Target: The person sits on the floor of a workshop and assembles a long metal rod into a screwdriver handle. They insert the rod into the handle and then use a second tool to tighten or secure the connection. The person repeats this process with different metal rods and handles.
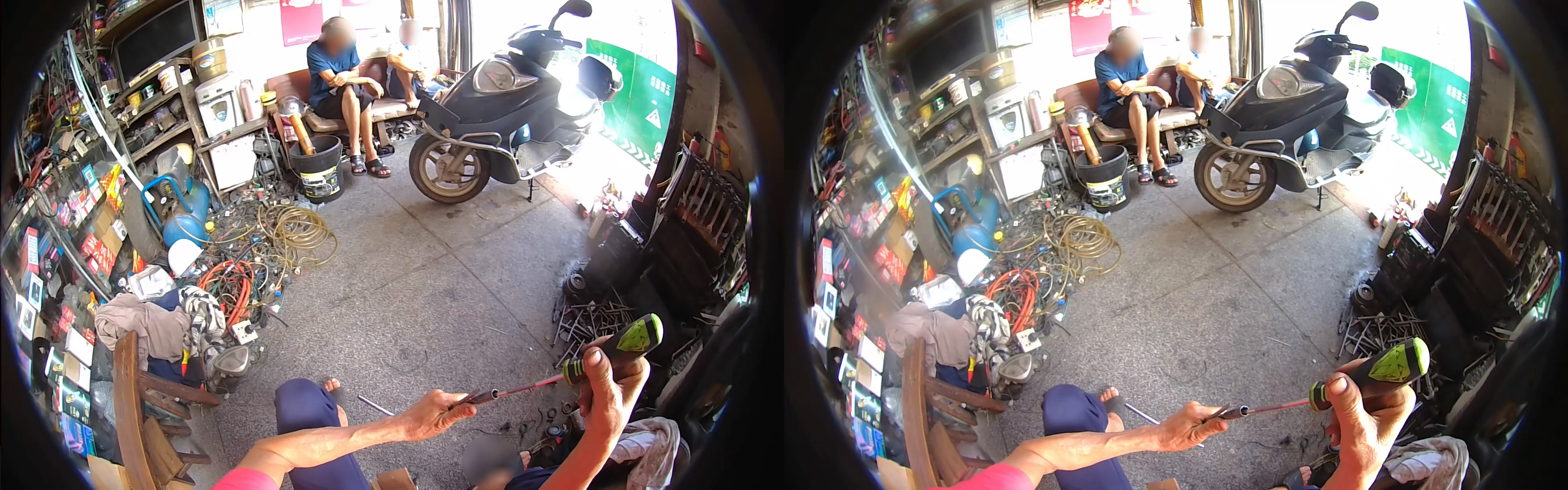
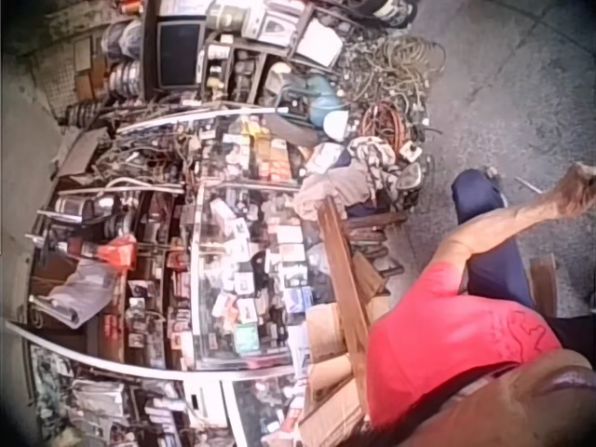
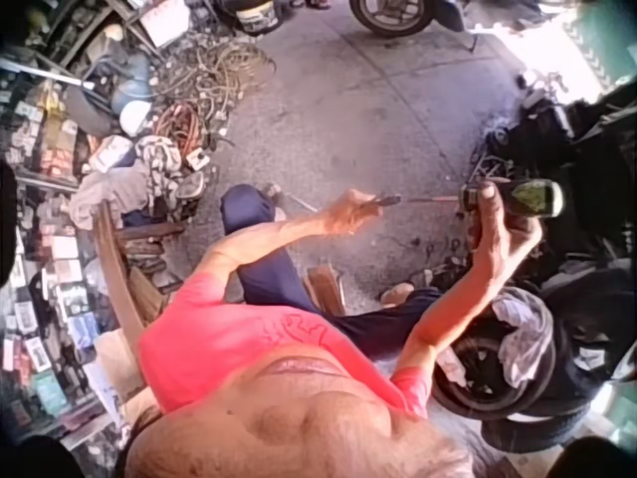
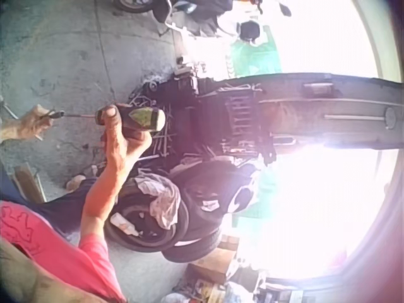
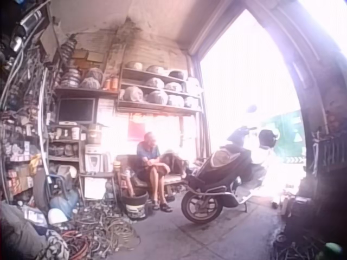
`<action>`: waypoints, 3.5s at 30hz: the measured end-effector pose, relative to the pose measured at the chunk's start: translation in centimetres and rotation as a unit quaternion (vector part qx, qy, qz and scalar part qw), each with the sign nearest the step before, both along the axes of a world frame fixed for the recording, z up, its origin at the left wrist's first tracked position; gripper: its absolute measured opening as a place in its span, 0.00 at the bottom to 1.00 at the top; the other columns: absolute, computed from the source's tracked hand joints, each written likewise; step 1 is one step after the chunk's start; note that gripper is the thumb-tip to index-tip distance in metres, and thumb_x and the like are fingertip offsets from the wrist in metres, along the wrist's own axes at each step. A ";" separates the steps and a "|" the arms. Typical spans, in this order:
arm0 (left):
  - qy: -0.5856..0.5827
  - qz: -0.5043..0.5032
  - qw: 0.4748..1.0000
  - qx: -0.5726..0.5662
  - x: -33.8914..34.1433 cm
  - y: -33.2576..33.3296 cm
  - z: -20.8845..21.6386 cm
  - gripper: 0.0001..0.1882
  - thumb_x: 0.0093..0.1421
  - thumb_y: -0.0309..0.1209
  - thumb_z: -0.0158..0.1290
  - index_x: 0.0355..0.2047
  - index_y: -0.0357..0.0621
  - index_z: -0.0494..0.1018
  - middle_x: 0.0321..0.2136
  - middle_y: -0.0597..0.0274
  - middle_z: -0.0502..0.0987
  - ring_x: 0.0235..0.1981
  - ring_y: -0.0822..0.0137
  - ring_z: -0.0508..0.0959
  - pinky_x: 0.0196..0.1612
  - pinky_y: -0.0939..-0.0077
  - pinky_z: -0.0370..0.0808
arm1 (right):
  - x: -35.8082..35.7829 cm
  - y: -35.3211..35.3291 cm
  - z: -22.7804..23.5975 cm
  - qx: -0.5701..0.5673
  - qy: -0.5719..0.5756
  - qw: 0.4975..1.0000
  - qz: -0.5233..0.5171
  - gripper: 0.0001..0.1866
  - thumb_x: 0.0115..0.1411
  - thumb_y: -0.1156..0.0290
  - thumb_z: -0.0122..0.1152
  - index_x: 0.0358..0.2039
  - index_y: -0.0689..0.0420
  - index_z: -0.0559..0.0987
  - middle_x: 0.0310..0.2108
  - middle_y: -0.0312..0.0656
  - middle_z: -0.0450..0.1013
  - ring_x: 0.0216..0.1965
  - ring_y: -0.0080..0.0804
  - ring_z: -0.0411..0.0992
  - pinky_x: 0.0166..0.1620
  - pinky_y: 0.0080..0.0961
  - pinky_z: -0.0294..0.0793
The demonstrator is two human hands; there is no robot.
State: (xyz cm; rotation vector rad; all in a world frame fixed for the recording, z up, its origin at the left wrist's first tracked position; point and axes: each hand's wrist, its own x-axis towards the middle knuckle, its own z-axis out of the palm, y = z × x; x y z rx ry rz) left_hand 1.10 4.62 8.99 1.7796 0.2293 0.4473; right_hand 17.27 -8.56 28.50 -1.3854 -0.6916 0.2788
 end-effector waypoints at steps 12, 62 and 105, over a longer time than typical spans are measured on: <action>-0.006 -0.010 1.000 -0.002 0.1 -0.1 0.8 0.33 0.61 0.62 0.37 0.24 0.41 0.69 0.10 0.73 0.54 0.11 0.79 0.55 0.14 0.75 0.52 | 0.8 -0.6 -0.7 0.057 0.021 0.997 -0.041 0.14 0.53 0.66 0.67 0.29 0.62 0.74 0.17 0.35 0.69 0.07 0.14 0.55 0.10 0.12 0.49; 0.014 -0.035 0.997 -0.061 -0.1 0.2 -0.4 0.28 0.62 0.58 0.42 0.25 0.44 0.67 0.16 0.77 0.54 0.18 0.80 0.54 0.19 0.78 0.54 | -0.5 -1.5 0.4 0.039 -0.016 0.998 0.043 0.20 0.48 0.62 0.73 0.32 0.63 0.74 0.18 0.37 0.72 0.12 0.16 0.62 0.15 0.11 0.59; 0.015 -0.023 0.998 -0.057 0.2 -0.3 0.6 0.31 0.61 0.61 0.40 0.22 0.43 0.67 0.13 0.75 0.56 0.16 0.80 0.57 0.17 0.76 0.55 | 0.0 -1.9 0.5 -0.002 -0.022 1.000 0.011 0.20 0.46 0.64 0.74 0.31 0.64 0.75 0.18 0.38 0.73 0.16 0.20 0.70 0.18 0.12 0.64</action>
